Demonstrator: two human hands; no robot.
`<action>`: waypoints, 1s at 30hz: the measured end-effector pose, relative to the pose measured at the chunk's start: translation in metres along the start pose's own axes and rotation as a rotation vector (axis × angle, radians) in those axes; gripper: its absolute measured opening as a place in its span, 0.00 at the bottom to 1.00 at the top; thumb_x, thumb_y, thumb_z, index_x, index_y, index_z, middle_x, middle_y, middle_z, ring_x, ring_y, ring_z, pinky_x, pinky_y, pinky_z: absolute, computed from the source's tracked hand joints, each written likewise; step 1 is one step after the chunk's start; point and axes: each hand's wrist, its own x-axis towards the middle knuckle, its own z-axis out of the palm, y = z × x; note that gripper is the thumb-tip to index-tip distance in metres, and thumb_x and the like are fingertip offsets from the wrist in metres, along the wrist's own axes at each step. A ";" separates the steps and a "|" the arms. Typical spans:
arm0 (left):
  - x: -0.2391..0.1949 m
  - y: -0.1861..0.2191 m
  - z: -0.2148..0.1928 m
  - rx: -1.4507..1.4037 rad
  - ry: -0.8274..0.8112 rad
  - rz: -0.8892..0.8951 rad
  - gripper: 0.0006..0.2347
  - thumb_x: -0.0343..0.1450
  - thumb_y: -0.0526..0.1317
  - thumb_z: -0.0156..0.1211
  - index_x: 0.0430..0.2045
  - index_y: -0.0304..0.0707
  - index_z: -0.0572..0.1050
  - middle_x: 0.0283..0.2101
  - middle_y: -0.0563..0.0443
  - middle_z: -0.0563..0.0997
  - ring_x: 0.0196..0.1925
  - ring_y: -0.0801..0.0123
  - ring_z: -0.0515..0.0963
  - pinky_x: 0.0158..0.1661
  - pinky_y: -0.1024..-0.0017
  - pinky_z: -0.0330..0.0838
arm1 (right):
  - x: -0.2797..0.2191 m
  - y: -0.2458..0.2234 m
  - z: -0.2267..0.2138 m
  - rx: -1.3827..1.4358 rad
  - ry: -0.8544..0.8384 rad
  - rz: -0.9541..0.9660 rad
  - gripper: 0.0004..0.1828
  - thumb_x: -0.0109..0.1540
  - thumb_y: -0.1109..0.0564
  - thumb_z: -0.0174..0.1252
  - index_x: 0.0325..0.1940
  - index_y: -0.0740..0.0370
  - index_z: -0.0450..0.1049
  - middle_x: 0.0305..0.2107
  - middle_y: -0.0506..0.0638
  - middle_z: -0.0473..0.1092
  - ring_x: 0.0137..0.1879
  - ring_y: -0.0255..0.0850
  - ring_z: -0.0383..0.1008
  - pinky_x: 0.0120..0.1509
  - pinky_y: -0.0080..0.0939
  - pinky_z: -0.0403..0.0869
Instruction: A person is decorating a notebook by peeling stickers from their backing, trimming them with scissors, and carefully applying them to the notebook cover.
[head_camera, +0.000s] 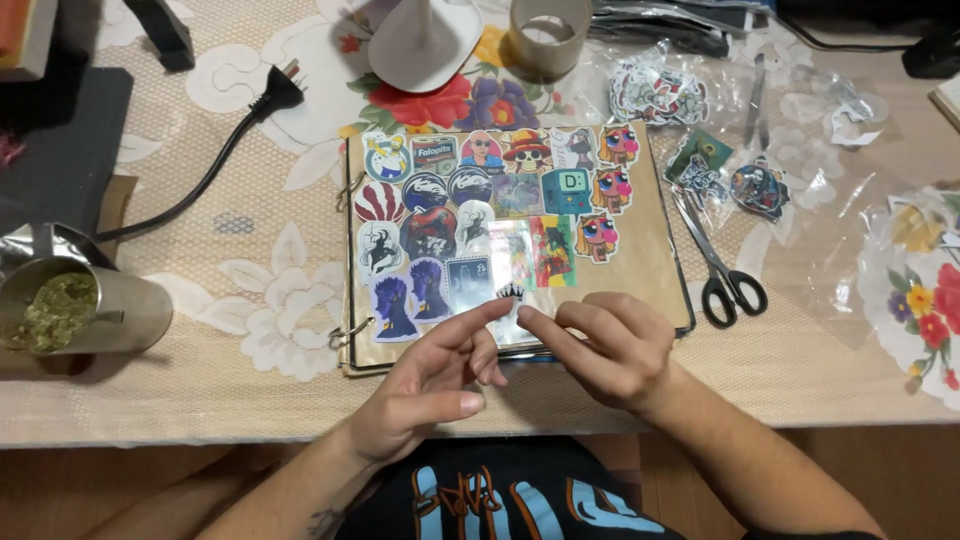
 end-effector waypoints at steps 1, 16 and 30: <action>0.000 -0.001 0.000 -0.004 0.000 -0.012 0.34 0.67 0.38 0.60 0.69 0.29 0.55 0.37 0.55 0.63 0.43 0.71 0.68 0.57 0.69 0.66 | 0.000 0.001 -0.001 0.006 -0.004 -0.025 0.10 0.67 0.63 0.54 0.45 0.59 0.81 0.31 0.49 0.69 0.29 0.40 0.66 0.35 0.37 0.73; 0.014 -0.011 0.005 0.109 -0.058 -0.133 0.31 0.70 0.39 0.60 0.68 0.29 0.57 0.38 0.53 0.64 0.45 0.71 0.70 0.56 0.70 0.64 | -0.019 0.014 -0.017 0.001 -0.040 -0.048 0.06 0.67 0.62 0.57 0.46 0.59 0.79 0.32 0.47 0.73 0.32 0.37 0.70 0.32 0.33 0.72; 0.106 0.011 0.026 0.806 -0.072 -0.161 0.26 0.69 0.41 0.59 0.64 0.37 0.63 0.38 0.54 0.77 0.42 0.70 0.79 0.50 0.70 0.76 | -0.102 0.051 -0.120 -0.047 0.203 1.029 0.27 0.66 0.64 0.62 0.67 0.70 0.60 0.54 0.62 0.68 0.59 0.51 0.73 0.62 0.47 0.76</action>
